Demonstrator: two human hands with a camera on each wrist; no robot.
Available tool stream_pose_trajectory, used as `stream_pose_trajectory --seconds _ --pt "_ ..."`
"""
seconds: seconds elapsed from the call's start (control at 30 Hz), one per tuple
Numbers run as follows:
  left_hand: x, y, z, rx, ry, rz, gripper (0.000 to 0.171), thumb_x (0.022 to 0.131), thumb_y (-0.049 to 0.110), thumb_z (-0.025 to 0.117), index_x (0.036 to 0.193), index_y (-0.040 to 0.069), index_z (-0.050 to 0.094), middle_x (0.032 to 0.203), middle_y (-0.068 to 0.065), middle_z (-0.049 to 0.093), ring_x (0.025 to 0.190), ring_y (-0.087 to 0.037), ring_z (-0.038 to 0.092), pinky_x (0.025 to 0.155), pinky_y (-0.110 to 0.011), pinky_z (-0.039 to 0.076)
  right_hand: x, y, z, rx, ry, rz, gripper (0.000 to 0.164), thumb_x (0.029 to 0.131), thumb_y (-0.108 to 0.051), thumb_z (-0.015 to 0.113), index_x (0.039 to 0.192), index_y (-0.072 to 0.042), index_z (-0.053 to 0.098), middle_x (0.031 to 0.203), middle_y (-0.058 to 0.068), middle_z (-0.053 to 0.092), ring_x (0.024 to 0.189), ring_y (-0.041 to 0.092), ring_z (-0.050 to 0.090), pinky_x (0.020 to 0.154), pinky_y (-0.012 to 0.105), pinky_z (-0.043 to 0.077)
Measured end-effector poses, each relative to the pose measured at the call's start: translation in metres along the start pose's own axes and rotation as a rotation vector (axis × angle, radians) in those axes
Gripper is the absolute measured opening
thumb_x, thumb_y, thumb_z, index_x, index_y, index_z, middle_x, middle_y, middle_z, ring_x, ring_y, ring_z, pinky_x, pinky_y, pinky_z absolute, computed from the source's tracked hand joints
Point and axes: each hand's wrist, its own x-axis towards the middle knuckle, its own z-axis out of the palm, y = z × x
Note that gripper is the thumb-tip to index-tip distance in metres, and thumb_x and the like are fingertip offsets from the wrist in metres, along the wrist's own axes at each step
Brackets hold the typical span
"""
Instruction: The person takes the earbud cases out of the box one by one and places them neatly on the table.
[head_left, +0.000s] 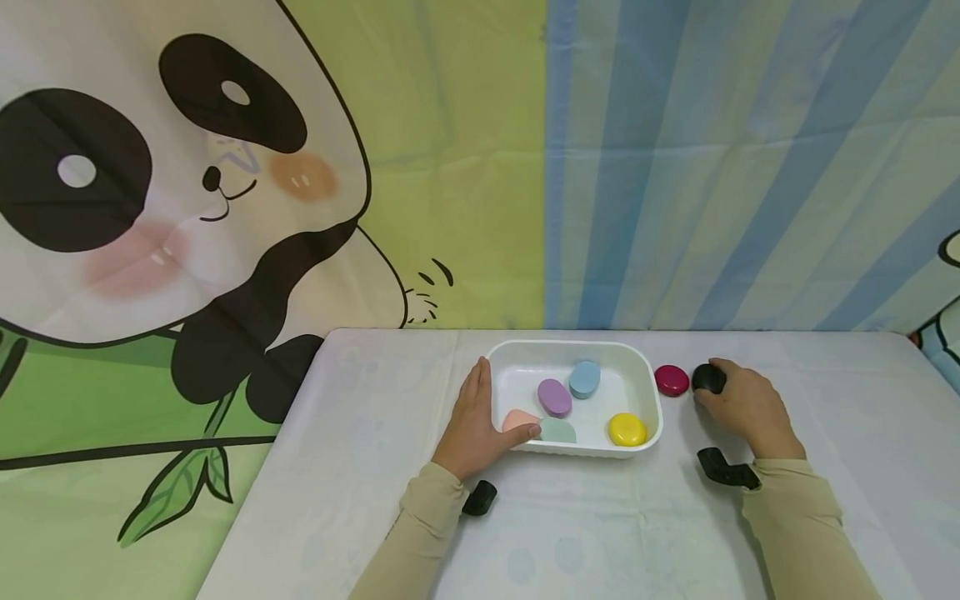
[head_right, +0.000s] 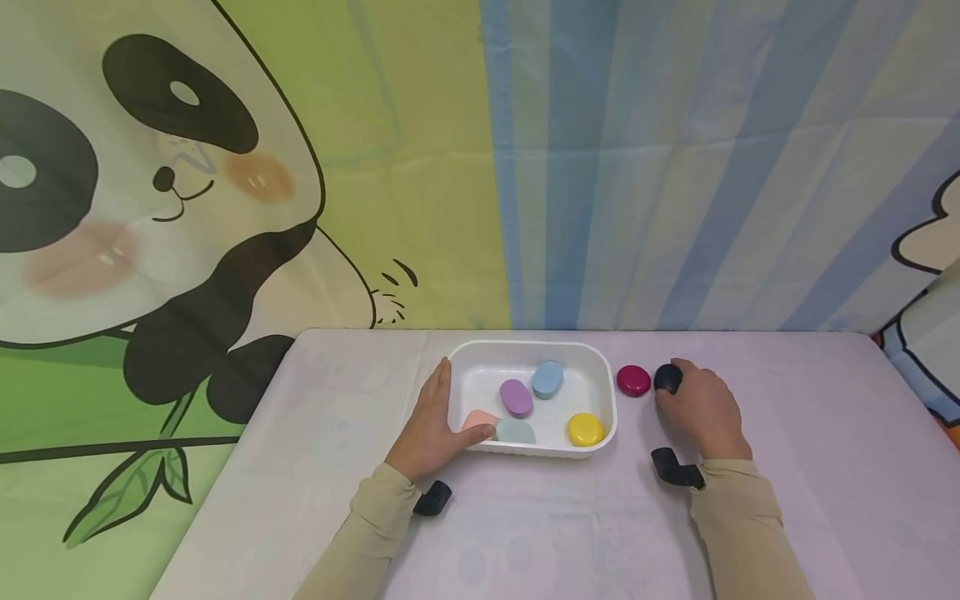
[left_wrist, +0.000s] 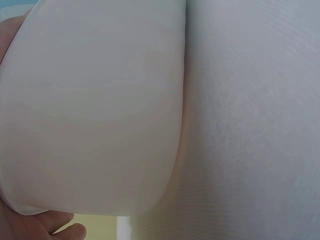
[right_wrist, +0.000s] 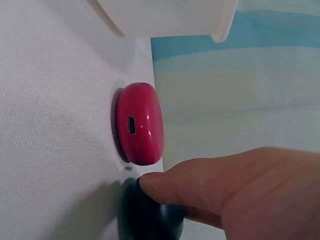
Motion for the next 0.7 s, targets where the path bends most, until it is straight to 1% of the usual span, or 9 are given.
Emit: stream_pose_trajectory --seconds 0.17,0.3,0.43,0.53,0.63,0.7 --pt "-0.001 0.000 -0.001 -0.004 -0.004 -0.006 0.131 0.074 0.074 0.073 0.162 0.008 0.001 0.169 -0.006 0.004 0.154 -0.020 0.007 0.121 -0.043 0.019 0.001 0.000 -0.001 0.001 -0.018 0.004 0.069 0.093 -0.025 0.064 0.142 0.015 0.039 0.133 0.047 0.043 0.119 0.063 0.043 0.095 0.073 0.039" --pt "0.000 -0.001 0.000 -0.006 0.001 0.005 0.131 0.074 0.076 0.071 0.162 0.009 0.000 0.169 -0.008 0.005 0.154 -0.020 0.007 0.121 -0.043 0.019 -0.001 -0.002 -0.002 0.001 0.005 0.008 0.070 0.094 -0.026 0.064 0.143 0.016 0.037 0.130 0.048 0.043 0.117 0.063 0.043 0.093 0.072 0.041" --pt "0.000 -0.001 -0.001 -0.007 -0.002 0.002 0.131 0.074 0.076 0.071 0.162 0.009 0.001 0.169 -0.009 0.005 0.154 -0.020 0.006 0.121 -0.043 0.019 -0.005 -0.009 -0.002 0.017 0.091 -0.011 0.067 0.094 -0.024 0.064 0.142 0.015 0.039 0.128 0.049 0.041 0.115 0.064 0.041 0.091 0.074 0.040" --pt "0.000 -0.002 0.000 -0.007 -0.002 0.000 0.131 0.074 0.075 0.072 0.162 0.009 0.001 0.169 -0.009 0.005 0.154 -0.020 0.007 0.121 -0.043 0.020 -0.008 -0.014 -0.002 0.036 0.169 -0.049 0.066 0.093 -0.023 0.065 0.142 0.014 0.041 0.129 0.049 0.040 0.115 0.066 0.039 0.090 0.075 0.040" --pt "0.001 -0.003 0.000 -0.009 -0.002 0.002 0.132 0.074 0.075 0.072 0.162 0.008 0.001 0.169 -0.009 0.005 0.154 -0.020 0.007 0.121 -0.043 0.020 -0.009 -0.020 -0.001 0.046 0.221 -0.077 0.066 0.093 -0.023 0.066 0.142 0.013 0.042 0.130 0.049 0.040 0.116 0.066 0.039 0.089 0.076 0.040" --pt "0.001 -0.004 0.000 -0.007 -0.001 0.003 0.132 0.074 0.076 0.072 0.162 0.008 0.001 0.169 -0.009 0.005 0.154 -0.021 0.007 0.121 -0.044 0.021 -0.010 -0.026 0.000 0.053 0.240 -0.089 0.066 0.093 -0.024 0.067 0.142 0.013 0.043 0.131 0.048 0.040 0.117 0.066 0.038 0.088 0.076 0.040"
